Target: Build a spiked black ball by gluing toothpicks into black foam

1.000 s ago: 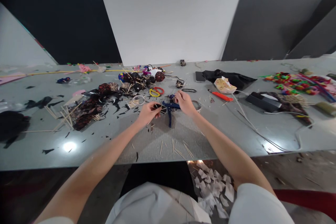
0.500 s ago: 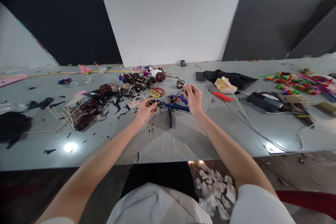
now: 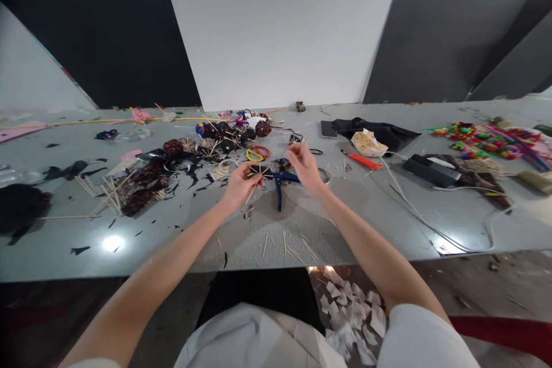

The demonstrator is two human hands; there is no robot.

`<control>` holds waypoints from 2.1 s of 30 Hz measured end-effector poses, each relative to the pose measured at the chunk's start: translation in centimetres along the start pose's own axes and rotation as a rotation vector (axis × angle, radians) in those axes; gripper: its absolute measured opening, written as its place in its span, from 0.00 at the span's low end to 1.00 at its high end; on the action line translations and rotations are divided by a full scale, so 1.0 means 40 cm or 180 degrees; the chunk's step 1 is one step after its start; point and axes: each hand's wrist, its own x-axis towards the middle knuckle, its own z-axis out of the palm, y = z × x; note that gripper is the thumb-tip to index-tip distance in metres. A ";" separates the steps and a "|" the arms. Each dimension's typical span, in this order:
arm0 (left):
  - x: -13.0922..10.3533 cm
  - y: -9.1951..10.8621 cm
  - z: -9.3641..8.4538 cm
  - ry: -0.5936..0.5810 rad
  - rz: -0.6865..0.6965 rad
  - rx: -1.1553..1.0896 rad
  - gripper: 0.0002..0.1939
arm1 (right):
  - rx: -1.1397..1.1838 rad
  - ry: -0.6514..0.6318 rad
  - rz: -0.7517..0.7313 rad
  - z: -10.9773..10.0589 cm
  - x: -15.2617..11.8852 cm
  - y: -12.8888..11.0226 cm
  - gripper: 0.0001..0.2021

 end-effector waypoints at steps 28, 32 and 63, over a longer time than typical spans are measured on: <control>-0.014 -0.044 -0.009 0.0309 0.0814 0.2637 0.11 | -0.1110 -0.0909 -0.0839 0.101 -0.081 -0.014 0.22; -0.016 -0.041 -0.008 -0.0080 0.0876 0.2582 0.05 | -0.1190 -0.1005 -0.0958 0.096 -0.086 -0.029 0.22; -0.019 -0.030 -0.012 -0.0104 0.0620 0.1945 0.15 | -0.0247 -0.0672 -0.0936 0.089 -0.072 -0.032 0.11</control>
